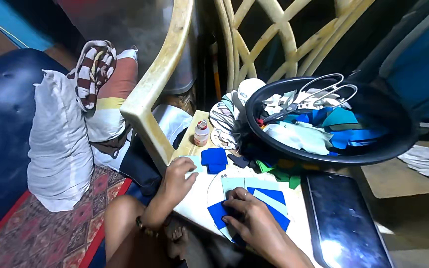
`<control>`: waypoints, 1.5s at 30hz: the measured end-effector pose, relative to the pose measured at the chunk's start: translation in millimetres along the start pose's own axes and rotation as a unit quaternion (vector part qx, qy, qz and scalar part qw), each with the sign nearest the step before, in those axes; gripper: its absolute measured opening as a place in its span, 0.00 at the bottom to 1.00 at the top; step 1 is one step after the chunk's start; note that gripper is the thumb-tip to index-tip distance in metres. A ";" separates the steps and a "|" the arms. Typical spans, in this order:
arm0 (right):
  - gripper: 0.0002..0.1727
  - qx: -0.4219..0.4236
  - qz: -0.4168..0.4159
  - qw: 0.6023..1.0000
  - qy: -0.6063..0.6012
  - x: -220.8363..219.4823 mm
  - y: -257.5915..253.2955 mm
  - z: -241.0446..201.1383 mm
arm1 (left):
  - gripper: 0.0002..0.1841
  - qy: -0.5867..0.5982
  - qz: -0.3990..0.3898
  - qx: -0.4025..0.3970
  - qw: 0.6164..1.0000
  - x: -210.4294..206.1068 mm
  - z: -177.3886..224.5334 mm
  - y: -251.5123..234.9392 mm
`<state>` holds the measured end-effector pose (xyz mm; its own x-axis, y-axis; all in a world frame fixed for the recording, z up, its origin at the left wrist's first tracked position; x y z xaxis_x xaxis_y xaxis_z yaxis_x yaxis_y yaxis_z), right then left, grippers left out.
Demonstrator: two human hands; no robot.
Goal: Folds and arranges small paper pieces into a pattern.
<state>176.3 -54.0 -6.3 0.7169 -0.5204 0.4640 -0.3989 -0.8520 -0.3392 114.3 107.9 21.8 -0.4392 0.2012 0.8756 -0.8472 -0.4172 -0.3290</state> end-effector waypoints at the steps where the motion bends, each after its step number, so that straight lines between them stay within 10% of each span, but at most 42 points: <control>1: 0.12 -0.001 0.001 1.000 0.001 0.2 0.0 -0.3 | 0.09 -0.006 -0.029 -0.006 1.000 -4.0 -2.6 -6.8; 9: 0.11 -0.009 -0.003 1.000 -0.004 0.0 0.1 0.7 | 0.08 -0.083 -0.084 -0.093 0.989 -16.3 7.3 -19.3; 19: 0.09 0.002 0.019 0.999 -0.028 7.8 0.2 0.5 | 0.06 0.144 0.009 0.120 0.982 6.6 -24.4 -10.6; 26: 0.09 0.151 0.176 0.948 -0.216 33.2 4.9 -21.7 | 0.06 0.395 0.057 0.046 0.916 19.4 36.6 26.2; 37: 0.08 0.145 0.171 0.946 -0.232 36.8 5.3 -22.1 | 0.02 0.408 0.064 0.018 0.910 10.8 70.2 36.7; 45: 0.08 0.164 0.163 0.952 -0.199 36.4 4.4 -24.9 | 0.08 0.456 0.007 0.156 0.876 -3.4 54.9 37.7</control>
<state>186.4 -78.1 29.4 0.7713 -0.6355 -0.0350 -0.4845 -0.5506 -0.6797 100.2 42.8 25.9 -0.6253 0.7595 0.1793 -0.7796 -0.6183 -0.0996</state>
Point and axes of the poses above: each hand's wrist, its own y-axis away from the middle knuckle, its own x-axis out of the back of the hand, z = x × y, the point moved 9 cm from there along -y, towards the middle knuckle, and after that the axes turned 12 degrees about -y, right-handed, at the moved point
